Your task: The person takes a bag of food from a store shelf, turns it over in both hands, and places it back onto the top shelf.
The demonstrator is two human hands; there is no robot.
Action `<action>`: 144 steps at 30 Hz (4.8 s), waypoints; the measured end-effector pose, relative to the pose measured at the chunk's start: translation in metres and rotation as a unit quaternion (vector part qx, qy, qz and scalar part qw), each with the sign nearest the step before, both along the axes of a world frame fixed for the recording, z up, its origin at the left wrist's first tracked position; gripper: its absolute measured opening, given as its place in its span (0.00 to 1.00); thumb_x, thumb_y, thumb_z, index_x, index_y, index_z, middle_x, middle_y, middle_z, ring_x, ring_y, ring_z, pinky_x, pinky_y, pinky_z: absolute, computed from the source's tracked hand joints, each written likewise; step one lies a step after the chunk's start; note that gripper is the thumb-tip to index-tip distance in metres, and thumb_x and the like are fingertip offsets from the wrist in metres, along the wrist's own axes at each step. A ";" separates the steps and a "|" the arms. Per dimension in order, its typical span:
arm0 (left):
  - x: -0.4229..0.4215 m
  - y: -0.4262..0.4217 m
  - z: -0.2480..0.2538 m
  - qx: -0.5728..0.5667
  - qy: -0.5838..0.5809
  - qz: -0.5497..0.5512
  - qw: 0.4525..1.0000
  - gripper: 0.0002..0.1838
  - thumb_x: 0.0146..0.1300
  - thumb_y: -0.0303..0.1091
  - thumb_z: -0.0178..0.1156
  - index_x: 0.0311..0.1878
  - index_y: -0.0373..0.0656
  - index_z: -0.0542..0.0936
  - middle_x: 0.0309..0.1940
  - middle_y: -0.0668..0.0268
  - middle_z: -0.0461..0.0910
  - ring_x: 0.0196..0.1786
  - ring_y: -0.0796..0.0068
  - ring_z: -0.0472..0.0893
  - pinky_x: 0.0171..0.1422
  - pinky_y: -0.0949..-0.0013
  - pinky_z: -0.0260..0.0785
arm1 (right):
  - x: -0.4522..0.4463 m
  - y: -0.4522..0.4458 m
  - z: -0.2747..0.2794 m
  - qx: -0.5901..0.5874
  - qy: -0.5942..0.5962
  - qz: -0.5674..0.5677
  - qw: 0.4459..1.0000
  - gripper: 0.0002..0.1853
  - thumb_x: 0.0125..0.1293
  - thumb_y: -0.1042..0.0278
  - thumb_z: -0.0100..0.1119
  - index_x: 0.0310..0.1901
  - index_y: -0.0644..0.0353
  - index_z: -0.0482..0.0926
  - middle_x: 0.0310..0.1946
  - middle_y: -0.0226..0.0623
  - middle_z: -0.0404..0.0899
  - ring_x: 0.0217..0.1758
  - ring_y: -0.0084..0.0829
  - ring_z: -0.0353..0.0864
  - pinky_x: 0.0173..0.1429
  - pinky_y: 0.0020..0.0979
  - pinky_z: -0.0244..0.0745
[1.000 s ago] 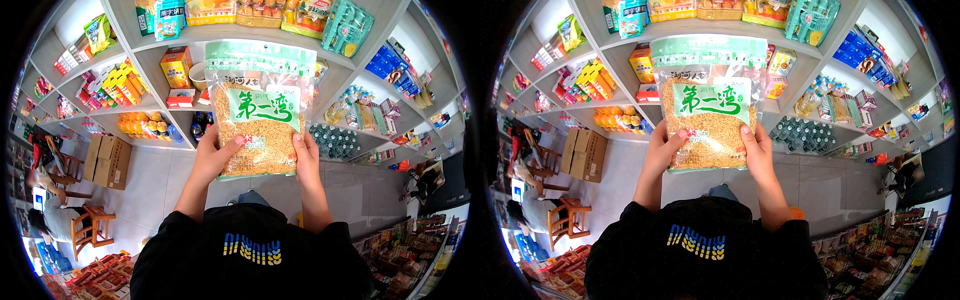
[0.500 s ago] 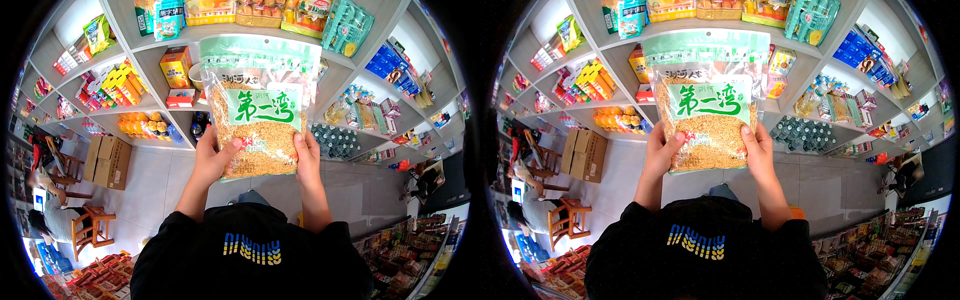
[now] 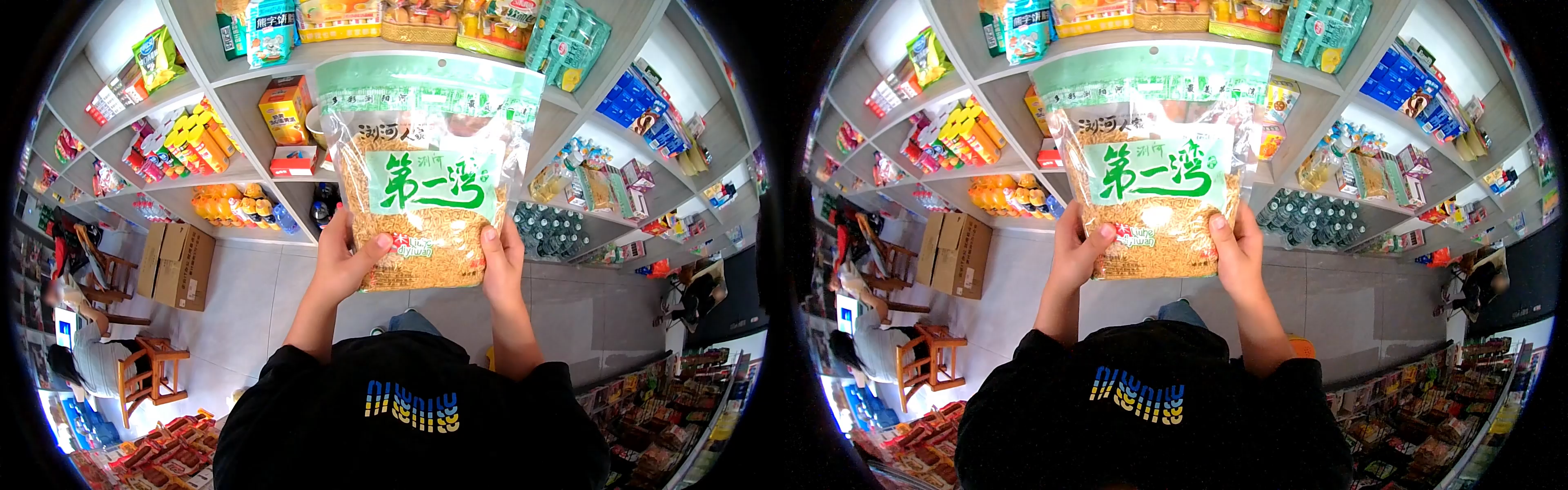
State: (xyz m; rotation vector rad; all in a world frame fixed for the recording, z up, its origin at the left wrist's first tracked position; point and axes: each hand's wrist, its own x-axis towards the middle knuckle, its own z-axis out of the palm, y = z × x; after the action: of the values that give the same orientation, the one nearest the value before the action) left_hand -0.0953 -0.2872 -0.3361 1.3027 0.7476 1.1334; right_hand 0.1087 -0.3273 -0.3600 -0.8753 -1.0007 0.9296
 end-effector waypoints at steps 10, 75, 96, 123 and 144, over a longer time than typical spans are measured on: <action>0.002 0.002 -0.007 0.021 0.001 -0.002 1.000 0.25 0.53 0.36 0.61 0.48 0.31 0.65 0.41 0.60 0.74 0.43 0.76 0.73 0.48 0.73 0.64 | 0.002 -0.003 -0.002 0.012 0.001 -0.006 1.000 0.20 0.62 0.66 0.49 0.52 0.69 0.64 0.44 0.35 0.72 0.44 0.21 0.69 0.50 0.23 0.64; 0.015 -0.018 0.005 0.213 0.182 0.067 0.958 0.29 0.49 0.28 0.58 0.56 0.37 0.62 0.52 0.55 0.65 0.54 0.61 0.66 0.56 0.64 0.58 | -0.018 0.022 -0.008 0.011 -0.032 -0.080 0.996 0.17 0.62 0.66 0.50 0.49 0.66 0.66 0.42 0.33 0.72 0.42 0.19 0.70 0.48 0.22 0.65; 0.034 -0.013 -0.018 0.175 0.097 0.034 0.979 0.39 0.56 0.35 0.51 0.63 0.30 0.41 0.64 0.44 0.37 0.68 0.52 0.33 0.68 0.59 0.27 | -0.046 0.016 -0.003 -0.003 -0.303 -0.117 0.946 0.26 0.53 0.63 0.60 0.50 0.68 0.64 0.39 0.47 0.72 0.40 0.41 0.74 0.43 0.32 0.69; 0.032 -0.005 -0.030 0.008 -0.199 -0.023 0.980 0.35 0.57 0.44 0.50 0.61 0.37 0.48 0.56 0.54 0.60 0.57 0.62 0.66 0.59 0.62 0.60 | -0.064 -0.003 0.024 0.091 -0.379 -0.020 0.921 0.39 0.38 0.67 0.64 0.56 0.68 0.62 0.36 0.45 0.61 0.37 0.36 0.64 0.43 0.30 0.65; 0.000 0.003 -0.040 -0.168 -0.307 -0.049 0.936 0.24 0.58 0.38 0.45 0.54 0.30 0.64 0.49 0.54 0.71 0.52 0.64 0.72 0.56 0.64 0.62 | -0.010 0.007 0.014 0.104 -0.237 -0.121 0.958 0.17 0.51 0.78 0.54 0.45 0.65 0.69 0.35 0.35 0.67 0.37 0.24 0.65 0.45 0.24 0.62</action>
State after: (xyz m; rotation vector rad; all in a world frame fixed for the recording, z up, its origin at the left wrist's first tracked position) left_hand -0.0951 -0.2843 -0.3757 0.6318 0.3775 1.1814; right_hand 0.0990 -0.3201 -0.3457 -1.0377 -1.3387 0.4002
